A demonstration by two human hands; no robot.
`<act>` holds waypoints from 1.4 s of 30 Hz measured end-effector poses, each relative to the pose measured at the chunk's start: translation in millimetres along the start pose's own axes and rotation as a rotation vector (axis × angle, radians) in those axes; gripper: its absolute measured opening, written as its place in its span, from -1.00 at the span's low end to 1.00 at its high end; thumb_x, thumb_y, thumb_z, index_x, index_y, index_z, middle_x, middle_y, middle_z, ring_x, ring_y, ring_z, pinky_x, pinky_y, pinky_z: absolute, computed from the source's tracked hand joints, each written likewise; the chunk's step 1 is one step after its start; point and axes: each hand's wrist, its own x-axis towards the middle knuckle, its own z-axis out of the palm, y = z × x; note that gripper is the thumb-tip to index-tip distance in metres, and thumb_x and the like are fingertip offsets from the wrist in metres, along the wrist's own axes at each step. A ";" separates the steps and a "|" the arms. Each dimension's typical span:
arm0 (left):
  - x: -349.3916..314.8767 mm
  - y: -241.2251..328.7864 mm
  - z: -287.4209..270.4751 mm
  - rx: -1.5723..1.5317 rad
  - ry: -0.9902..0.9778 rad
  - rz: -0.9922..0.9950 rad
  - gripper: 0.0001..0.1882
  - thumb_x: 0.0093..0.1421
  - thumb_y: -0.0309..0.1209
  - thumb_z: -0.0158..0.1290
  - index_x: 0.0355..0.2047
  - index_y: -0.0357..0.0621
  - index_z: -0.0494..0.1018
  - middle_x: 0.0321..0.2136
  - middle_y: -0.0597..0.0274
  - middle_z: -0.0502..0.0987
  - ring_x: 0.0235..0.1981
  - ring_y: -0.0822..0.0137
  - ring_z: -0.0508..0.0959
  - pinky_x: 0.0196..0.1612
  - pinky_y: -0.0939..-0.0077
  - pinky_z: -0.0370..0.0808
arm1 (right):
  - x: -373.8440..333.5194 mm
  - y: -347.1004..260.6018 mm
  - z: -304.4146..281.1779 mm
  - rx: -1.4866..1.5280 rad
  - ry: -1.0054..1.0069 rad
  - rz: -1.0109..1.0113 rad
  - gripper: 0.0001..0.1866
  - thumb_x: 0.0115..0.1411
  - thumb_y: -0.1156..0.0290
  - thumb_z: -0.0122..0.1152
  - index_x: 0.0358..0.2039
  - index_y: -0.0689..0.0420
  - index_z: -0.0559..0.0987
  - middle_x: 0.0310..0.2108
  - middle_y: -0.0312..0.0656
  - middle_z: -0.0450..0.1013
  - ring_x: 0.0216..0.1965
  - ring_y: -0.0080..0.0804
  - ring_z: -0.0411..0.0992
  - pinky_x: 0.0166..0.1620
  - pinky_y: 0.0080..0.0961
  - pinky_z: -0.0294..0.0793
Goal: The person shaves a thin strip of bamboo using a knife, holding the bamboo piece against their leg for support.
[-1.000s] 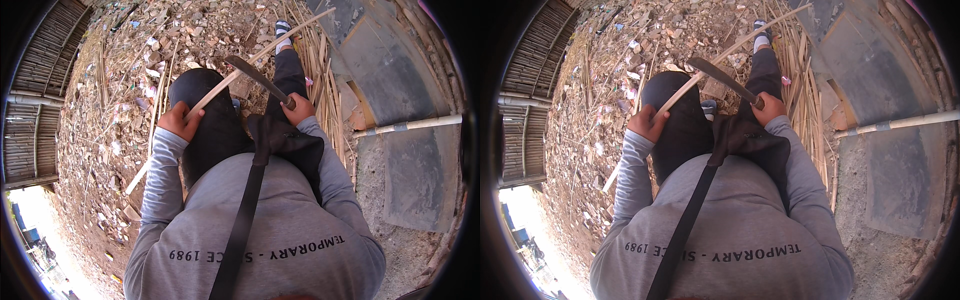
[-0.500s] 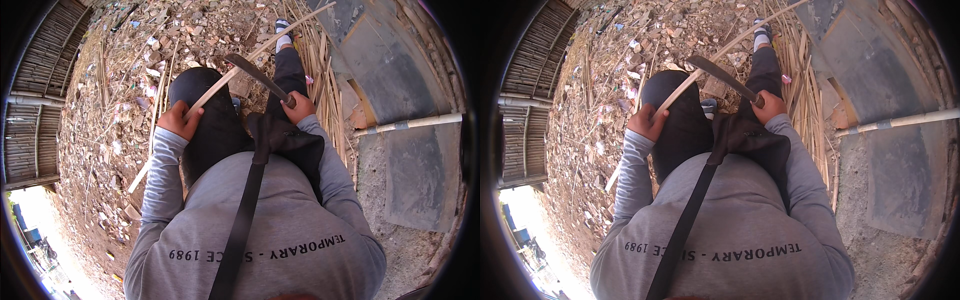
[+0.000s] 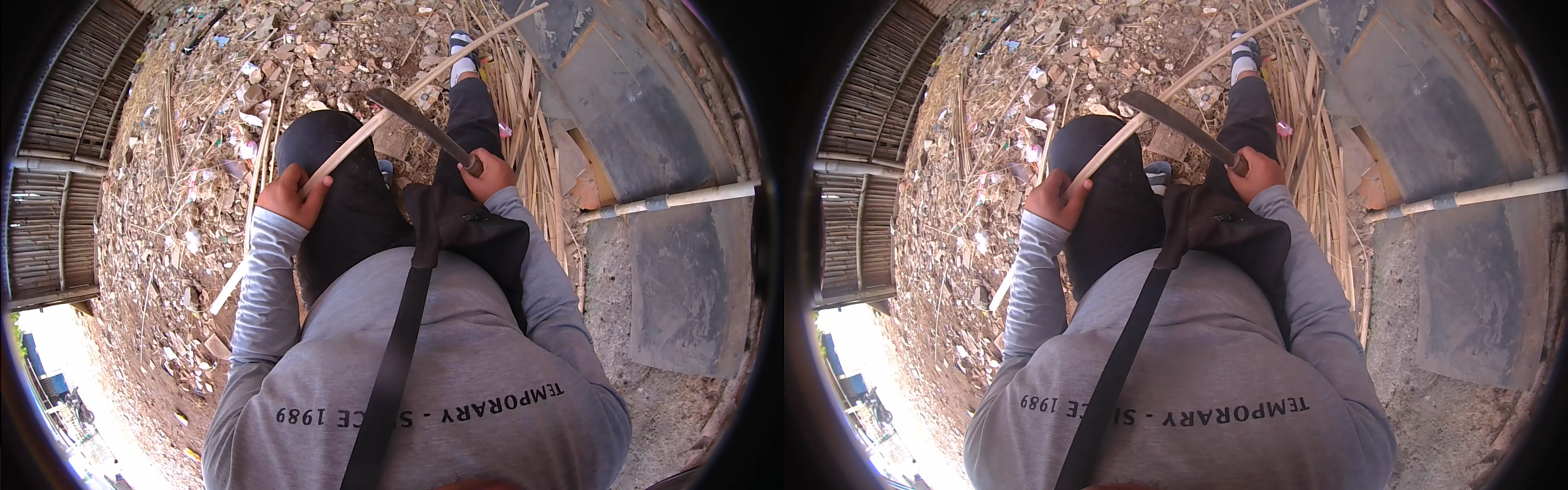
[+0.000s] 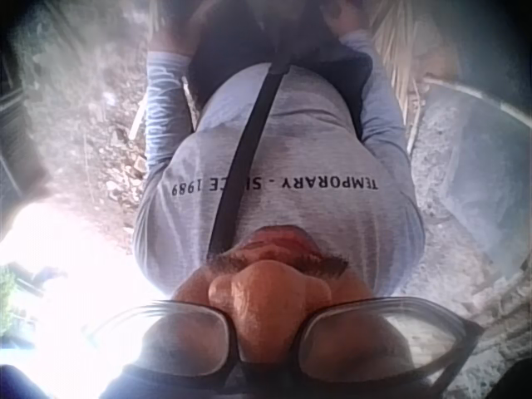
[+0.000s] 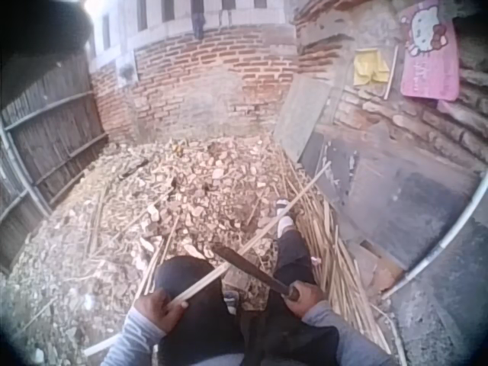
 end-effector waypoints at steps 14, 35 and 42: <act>-0.8 -5.1 5.7 -0.029 0.094 0.067 -0.53 0.12 -0.01 0.21 -0.55 -0.15 0.34 -0.74 0.04 0.43 -0.69 0.00 0.50 -0.59 0.20 0.41 | -0.4 -0.8 -0.9 0.024 0.001 -0.012 -0.77 0.06 0.24 0.32 -0.37 0.09 0.54 -0.43 -0.05 0.52 -0.34 0.04 0.51 -0.30 -0.18 0.46; 6.5 3.5 -11.0 -0.081 -0.113 -0.050 -0.54 0.20 -0.01 0.12 -0.49 -0.21 0.38 -0.69 -0.02 0.45 -0.60 -0.04 0.52 -0.49 0.21 0.42 | 7.6 6.9 5.4 -0.017 -0.042 0.009 -0.79 0.04 0.27 0.32 -0.36 0.07 0.54 -0.43 -0.04 0.52 -0.34 0.03 0.50 -0.29 -0.17 0.46; 4.5 1.5 -10.4 -0.103 -0.080 -0.063 -0.54 0.21 -0.02 0.12 -0.51 -0.21 0.38 -0.70 -0.02 0.43 -0.61 -0.02 0.52 -0.50 0.23 0.42 | 6.8 3.4 5.5 -0.018 -0.034 0.006 -0.80 0.05 0.27 0.31 -0.37 0.07 0.54 -0.44 -0.03 0.51 -0.34 0.05 0.49 -0.30 -0.17 0.45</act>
